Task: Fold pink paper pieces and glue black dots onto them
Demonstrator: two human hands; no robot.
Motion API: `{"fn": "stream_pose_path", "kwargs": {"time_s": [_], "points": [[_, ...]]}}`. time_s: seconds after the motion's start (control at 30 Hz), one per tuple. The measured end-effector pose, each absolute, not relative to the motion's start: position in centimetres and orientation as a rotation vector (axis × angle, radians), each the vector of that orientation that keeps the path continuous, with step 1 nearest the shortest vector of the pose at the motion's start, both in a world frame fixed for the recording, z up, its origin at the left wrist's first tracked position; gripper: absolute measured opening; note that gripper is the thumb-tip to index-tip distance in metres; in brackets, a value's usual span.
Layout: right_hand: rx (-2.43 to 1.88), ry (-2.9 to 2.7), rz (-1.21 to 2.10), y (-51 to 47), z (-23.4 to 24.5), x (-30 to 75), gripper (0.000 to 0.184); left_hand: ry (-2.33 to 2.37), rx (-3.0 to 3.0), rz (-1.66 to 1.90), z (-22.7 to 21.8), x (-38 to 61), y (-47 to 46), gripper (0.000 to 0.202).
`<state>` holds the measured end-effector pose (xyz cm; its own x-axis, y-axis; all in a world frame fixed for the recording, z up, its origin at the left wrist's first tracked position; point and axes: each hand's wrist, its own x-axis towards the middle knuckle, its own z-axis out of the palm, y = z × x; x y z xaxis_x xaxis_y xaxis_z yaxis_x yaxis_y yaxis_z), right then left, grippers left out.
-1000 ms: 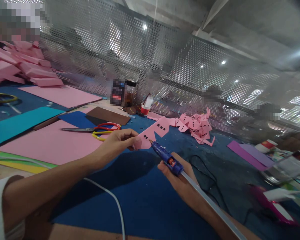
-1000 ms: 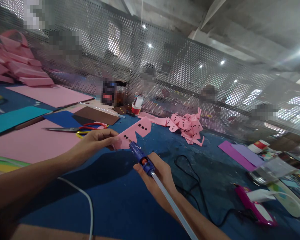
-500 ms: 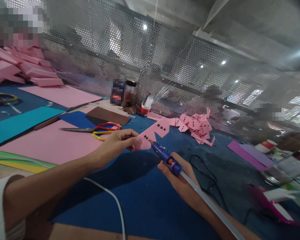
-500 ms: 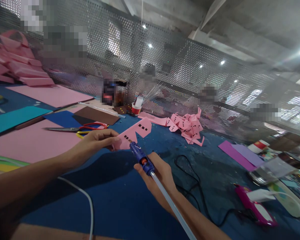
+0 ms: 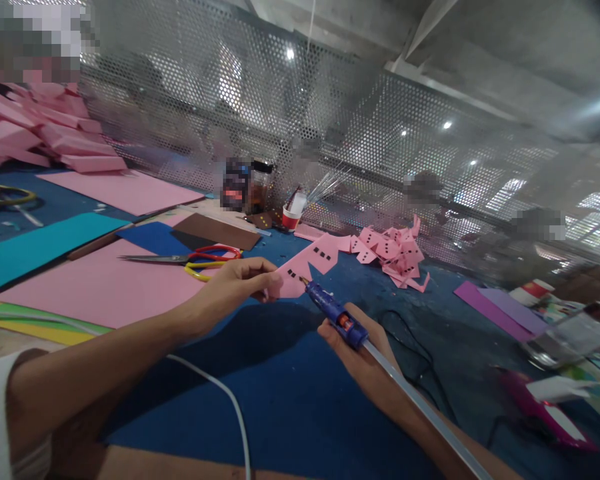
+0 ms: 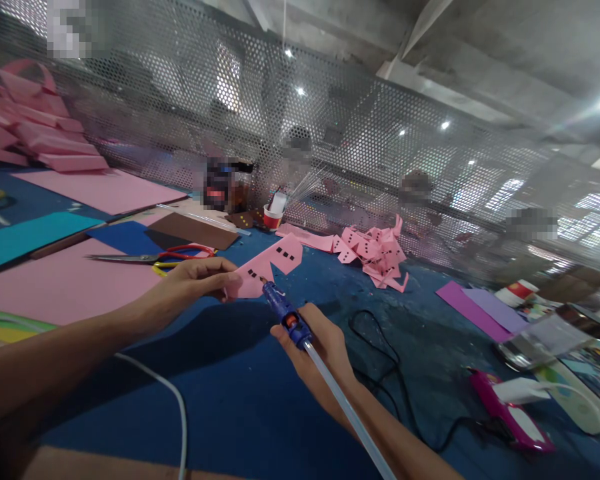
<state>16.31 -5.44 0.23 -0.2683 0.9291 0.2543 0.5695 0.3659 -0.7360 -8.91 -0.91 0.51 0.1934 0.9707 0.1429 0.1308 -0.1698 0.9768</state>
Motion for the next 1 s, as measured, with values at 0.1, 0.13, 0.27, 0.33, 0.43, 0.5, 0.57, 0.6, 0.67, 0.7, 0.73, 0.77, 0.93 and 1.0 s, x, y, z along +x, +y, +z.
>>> {"fn": "stream_pose_path", "kwargs": {"time_s": [0.1, 0.13, 0.27, 0.33, 0.43, 0.5, 0.57, 0.6, 0.67, 0.7, 0.73, 0.77, 0.93, 1.0], "points": [[-1.291, -1.954, 0.664, -5.50, 0.36, 16.38, 0.029, 1.083, 1.493, 1.113, 0.53, -8.92, -0.95, 0.021], [-1.289, -1.957, 0.656, -5.51, 0.39, 16.39, 0.028, 1.080, 1.483, 1.117, 0.55, -8.92, -0.98, 0.021], [-1.281, -1.978, 0.640, -5.52, 0.52, 16.42, 0.027, 1.078, 1.458, 1.126, 0.61, -8.88, -1.01, 0.024], [-1.271, -1.980, 0.628, -5.54, 0.52, 16.42, 0.027, 1.077, 1.461, 1.128, 0.66, -8.86, -0.98, 0.026], [-1.262, -1.984, 0.627, -5.55, 0.39, 16.41, 0.027, 1.082, 1.457, 1.133, 0.73, -8.80, -0.93, 0.027], [-1.257, -1.986, 0.634, -5.52, 0.24, 16.43, 0.028, 1.087, 1.455, 1.130, 0.73, -8.78, -0.92, 0.027], [-1.256, -1.987, 0.638, -5.47, 0.12, 16.47, 0.028, 1.082, 1.460, 1.124, 0.69, -8.80, -0.93, 0.027], [-1.258, -1.988, 0.643, -5.45, 0.10, 16.48, 0.028, 1.079, 1.461, 1.121, 0.66, -8.81, -0.94, 0.026], [-1.254, -1.993, 0.648, -5.46, 0.15, 16.49, 0.027, 1.078, 1.456, 1.111, 0.65, -8.84, -0.99, 0.026], [-1.252, -1.996, 0.646, -5.48, 0.22, 16.47, 0.027, 1.079, 1.451, 1.108, 0.66, -8.85, -1.02, 0.026], [-1.250, -2.001, 0.639, -5.52, 0.32, 16.45, 0.026, 1.081, 1.448, 1.103, 0.68, -8.84, -1.05, 0.026], [-1.247, -2.010, 0.626, -5.56, 0.42, 16.41, 0.025, 1.081, 1.446, 1.097, 0.71, -8.83, -1.07, 0.026], [-1.213, -2.079, 0.529, -5.58, 0.58, 16.23, 0.022, 1.062, 1.442, 1.079, 0.66, -8.77, -1.02, 0.025], [-1.204, -2.102, 0.505, -5.47, 0.44, 16.23, 0.021, 1.055, 1.440, 1.086, 0.58, -8.80, -0.95, 0.025]]}}
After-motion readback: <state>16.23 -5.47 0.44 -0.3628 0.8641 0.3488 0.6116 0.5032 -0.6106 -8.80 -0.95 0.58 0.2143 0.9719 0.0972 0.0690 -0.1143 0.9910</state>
